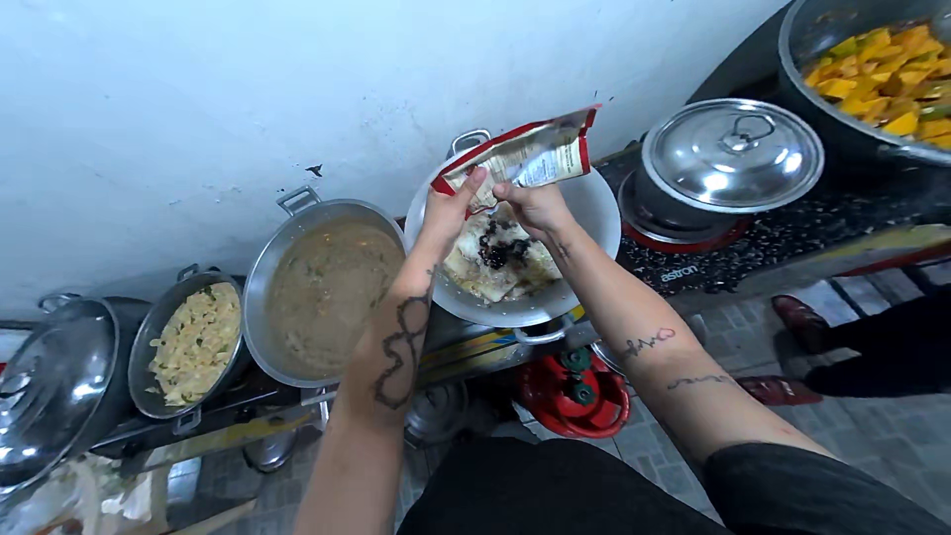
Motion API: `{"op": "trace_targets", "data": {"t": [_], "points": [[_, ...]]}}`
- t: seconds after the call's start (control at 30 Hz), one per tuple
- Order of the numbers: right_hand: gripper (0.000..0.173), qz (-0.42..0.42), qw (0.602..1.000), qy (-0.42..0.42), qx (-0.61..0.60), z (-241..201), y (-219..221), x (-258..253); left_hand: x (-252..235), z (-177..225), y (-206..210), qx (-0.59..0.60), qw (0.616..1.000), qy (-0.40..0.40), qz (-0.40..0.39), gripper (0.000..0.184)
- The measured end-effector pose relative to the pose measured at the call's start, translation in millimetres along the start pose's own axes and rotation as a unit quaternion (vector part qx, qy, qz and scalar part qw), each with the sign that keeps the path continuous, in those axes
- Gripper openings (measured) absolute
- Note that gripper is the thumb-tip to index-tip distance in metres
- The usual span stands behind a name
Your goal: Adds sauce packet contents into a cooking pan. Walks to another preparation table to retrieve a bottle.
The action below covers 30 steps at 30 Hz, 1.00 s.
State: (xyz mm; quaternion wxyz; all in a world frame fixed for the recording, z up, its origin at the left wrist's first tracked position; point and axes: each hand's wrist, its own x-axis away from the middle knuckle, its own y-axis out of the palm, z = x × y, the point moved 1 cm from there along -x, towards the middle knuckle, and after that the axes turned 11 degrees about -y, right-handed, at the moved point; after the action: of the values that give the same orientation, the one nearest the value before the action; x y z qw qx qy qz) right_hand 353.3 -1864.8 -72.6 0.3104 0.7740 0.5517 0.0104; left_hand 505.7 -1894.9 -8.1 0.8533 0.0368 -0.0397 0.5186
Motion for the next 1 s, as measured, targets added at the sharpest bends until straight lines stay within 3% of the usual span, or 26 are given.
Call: {"op": "trace_targets", "data": {"t": [0.3, 0.37, 0.47, 0.6, 0.73, 0.83, 0.9, 1.0], "points": [[0.058, 0.039, 0.995, 0.013, 0.088, -3, -5, 5, -8, -16, -1, -0.096, 0.994, 0.045, 0.011, 0.028], [0.045, 0.019, 0.993, -0.005, 0.116, 2, -11, 6, -7, -18, -1, -0.15, 0.985, 0.083, 0.004, 0.022], [0.01, -0.094, 0.972, -0.073, 0.203, 8, -24, 5, -8, -19, -2, -0.277, 0.948, 0.15, -0.034, 0.016], [0.008, -0.103, 0.954, -0.049, 0.276, 6, -20, 8, -8, -21, 0, -0.349, 0.925, 0.146, -0.034, 0.016], [0.017, -0.066, 0.946, -0.026, 0.318, 5, -17, 19, -10, -33, 4, -0.444, 0.88, 0.16, -0.059, 0.021], [0.017, -0.054, 0.962, 0.009, 0.268, 17, -29, 19, -12, -39, 4, -0.4, 0.911, 0.086, -0.049, 0.027], [0.031, -0.011, 0.983, 0.052, 0.176, 18, -39, 24, -11, -45, 1, -0.307, 0.952, 0.023, -0.006, 0.03], [0.043, 0.069, 0.991, 0.102, 0.043, 7, -58, 41, -6, -49, -5, -0.25, 0.968, -0.012, 0.023, 0.038]]}}
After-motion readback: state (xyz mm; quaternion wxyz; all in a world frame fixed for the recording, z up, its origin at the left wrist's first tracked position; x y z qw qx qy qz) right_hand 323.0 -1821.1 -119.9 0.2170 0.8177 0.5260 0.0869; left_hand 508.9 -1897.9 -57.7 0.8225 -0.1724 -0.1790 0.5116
